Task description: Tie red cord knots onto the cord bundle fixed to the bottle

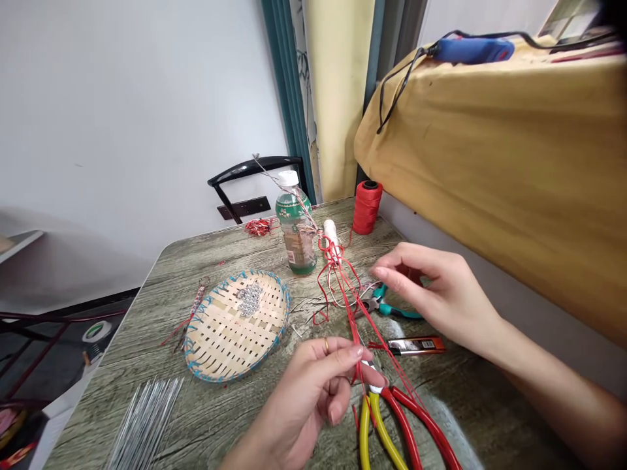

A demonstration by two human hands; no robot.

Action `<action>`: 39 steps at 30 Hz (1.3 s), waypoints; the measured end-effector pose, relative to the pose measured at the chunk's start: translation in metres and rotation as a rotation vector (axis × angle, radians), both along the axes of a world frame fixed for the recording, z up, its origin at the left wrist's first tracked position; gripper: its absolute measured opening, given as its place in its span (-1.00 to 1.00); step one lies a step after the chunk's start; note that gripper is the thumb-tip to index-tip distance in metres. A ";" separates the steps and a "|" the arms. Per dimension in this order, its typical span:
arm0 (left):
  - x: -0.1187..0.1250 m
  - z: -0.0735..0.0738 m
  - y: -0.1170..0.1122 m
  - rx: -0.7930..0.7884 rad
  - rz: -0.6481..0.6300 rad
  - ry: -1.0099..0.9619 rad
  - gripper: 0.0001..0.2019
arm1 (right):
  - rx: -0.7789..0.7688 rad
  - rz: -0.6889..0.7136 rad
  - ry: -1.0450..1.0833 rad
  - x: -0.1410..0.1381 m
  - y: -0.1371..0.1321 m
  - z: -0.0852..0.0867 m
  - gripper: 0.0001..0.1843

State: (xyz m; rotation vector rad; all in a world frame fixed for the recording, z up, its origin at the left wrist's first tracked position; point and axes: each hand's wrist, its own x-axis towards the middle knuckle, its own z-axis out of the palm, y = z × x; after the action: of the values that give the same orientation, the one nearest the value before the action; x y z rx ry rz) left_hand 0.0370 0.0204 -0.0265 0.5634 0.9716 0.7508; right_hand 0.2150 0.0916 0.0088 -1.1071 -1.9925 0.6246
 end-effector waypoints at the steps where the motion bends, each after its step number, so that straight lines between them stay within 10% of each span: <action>1: 0.001 0.001 -0.001 0.004 -0.013 0.000 -0.84 | -0.008 0.006 -0.009 0.000 -0.002 0.001 -0.83; 11: 0.004 0.000 0.000 0.043 -0.029 0.009 -0.83 | -0.338 0.283 0.120 -0.028 0.058 -0.005 -0.66; 19: 0.003 -0.003 0.001 0.049 -0.034 0.050 -0.83 | -0.312 0.185 0.218 -0.020 0.055 -0.011 -0.77; 24: 0.002 0.002 -0.004 0.009 -0.055 -0.022 -0.84 | -0.051 0.105 0.081 -0.008 0.020 -0.003 -0.86; 30: -0.001 0.026 -0.008 -0.060 0.120 -0.245 -0.92 | 0.481 0.367 -0.054 -0.006 -0.038 -0.003 -0.73; 39: 0.001 0.043 -0.002 -0.032 0.252 -0.246 -0.89 | 0.885 0.385 -0.218 -0.016 -0.032 -0.004 -0.82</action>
State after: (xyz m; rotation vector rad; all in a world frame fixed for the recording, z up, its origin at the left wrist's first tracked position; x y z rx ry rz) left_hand 0.0382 0.0182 0.0163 0.3139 0.8312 1.0029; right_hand 0.1988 0.0600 0.0047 -0.2588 -2.3116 -0.2316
